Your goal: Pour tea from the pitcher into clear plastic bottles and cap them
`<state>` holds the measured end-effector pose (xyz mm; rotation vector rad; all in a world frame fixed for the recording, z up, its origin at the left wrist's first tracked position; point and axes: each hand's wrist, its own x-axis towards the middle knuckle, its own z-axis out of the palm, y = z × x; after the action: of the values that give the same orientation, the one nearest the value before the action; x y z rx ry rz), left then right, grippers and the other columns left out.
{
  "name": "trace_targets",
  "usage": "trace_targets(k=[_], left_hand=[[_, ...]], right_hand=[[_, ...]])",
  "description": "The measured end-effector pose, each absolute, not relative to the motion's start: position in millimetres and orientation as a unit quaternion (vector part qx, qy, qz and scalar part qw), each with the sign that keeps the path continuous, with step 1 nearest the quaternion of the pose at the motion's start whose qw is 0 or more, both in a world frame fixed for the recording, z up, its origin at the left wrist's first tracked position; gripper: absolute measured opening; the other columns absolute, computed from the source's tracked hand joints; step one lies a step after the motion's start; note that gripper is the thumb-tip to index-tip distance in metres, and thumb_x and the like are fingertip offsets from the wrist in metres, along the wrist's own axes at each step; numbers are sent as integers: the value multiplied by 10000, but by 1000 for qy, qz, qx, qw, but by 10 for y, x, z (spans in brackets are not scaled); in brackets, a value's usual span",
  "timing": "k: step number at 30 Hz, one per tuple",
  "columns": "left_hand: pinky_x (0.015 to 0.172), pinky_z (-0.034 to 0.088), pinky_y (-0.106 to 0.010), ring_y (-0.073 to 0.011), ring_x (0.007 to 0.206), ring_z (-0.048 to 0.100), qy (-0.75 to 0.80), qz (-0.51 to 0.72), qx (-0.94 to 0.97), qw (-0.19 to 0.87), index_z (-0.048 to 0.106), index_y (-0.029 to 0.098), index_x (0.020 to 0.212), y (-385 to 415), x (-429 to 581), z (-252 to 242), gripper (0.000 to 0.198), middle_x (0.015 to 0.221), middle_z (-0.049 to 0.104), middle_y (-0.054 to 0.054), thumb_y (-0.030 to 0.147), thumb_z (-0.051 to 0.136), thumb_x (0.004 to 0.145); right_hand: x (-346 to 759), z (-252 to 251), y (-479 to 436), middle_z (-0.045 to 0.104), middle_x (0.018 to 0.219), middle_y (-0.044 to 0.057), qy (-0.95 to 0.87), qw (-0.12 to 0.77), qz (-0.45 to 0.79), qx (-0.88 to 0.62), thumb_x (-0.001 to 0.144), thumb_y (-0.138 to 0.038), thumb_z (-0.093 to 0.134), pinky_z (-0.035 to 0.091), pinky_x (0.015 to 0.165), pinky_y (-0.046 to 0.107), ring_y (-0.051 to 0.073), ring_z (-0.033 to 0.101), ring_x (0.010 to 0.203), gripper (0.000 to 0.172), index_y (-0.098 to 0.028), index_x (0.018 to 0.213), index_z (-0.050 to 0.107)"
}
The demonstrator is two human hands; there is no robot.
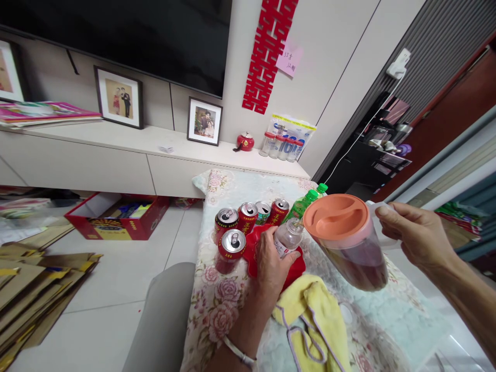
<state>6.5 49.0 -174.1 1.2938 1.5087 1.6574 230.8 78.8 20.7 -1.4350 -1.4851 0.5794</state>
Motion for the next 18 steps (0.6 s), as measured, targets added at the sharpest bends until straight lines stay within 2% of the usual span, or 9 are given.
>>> trace_targets(k=[10,18], left_hand=[[1043,511,-523,-327,1213,642,557,616,486,271,522,235,1266,494,66,-1761,749,1256,677,-101,74,903,641],[1043,513,-519,-317,1212,646,560,617,483,269,528,237,1261,492,67,-1742,750,1254,679,-94,70,903,634]], right_hand=[[2315,210,796,404,559,-60,-609,475,234,-590,590,-668,917,240,515,252,90,341,552,531,-194,629,682],[2287,236,779,380,554,-60,-619,471,231,-585,598,-667,911,221,506,255,89,322,547,559,-188,577,623]])
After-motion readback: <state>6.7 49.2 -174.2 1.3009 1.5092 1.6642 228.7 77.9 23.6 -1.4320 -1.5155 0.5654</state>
